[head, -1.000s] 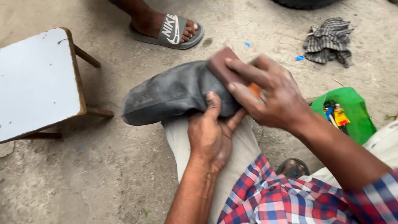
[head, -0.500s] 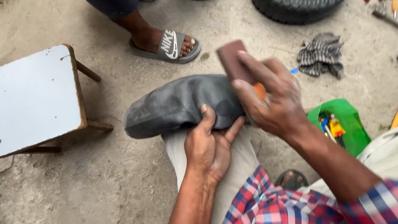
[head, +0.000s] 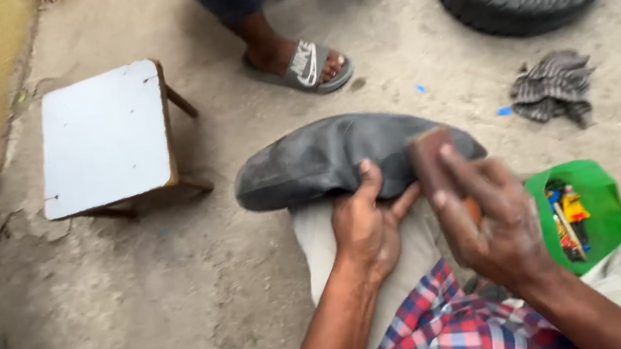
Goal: Patching a hole in an inner tube by sanding the area, applying adhesive, and pressing on a rubber patch.
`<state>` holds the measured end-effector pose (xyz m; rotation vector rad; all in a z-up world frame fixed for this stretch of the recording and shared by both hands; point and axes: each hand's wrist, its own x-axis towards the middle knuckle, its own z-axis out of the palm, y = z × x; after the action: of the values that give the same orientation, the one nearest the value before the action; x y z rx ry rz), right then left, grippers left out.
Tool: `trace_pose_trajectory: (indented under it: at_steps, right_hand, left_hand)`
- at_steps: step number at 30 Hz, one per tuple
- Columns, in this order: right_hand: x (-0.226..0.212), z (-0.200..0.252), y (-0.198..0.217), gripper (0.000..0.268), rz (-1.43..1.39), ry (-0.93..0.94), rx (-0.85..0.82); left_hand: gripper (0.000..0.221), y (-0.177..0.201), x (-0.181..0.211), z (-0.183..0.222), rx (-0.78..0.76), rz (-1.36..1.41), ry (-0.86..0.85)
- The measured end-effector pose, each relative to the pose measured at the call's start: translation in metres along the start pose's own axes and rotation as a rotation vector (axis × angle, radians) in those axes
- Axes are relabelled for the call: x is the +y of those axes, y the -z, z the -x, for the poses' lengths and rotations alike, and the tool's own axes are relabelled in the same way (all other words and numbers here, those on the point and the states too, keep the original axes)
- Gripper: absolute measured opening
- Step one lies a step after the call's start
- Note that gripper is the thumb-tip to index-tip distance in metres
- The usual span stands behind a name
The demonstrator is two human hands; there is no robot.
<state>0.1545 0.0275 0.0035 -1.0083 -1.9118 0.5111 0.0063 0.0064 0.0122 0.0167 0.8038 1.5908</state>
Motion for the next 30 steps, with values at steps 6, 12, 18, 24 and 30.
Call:
trace_pose_trajectory:
  at_steps: [6, 12, 18, 24, 30]
  right_hand:
    - [0.0, -0.073, -0.017, 0.046, 0.167, 0.083, -0.083]
    - [-0.002, 0.02, -0.009, 0.05, 0.044, 0.087, -0.066]
    - [0.004, -0.065, -0.013, 0.051, 0.217, 0.013, -0.054]
    - [0.003, 0.032, -0.012, 0.058, 0.097, 0.081, -0.104]
    - [0.011, -0.068, -0.014, 0.054, 0.22, -0.136, -0.086]
  left_hand:
    - [0.048, 0.009, -0.007, -0.005, 0.0, -0.135, 0.033]
    - [0.049, 0.001, -0.001, -0.003, 0.031, 0.06, 0.005]
    - [0.051, 0.002, -0.005, -0.003, -0.035, -0.056, 0.012]
    - [0.051, 0.004, -0.013, -0.009, 0.097, 0.009, -0.067]
    - [0.053, 0.002, -0.018, -0.005, -0.013, -0.065, -0.052]
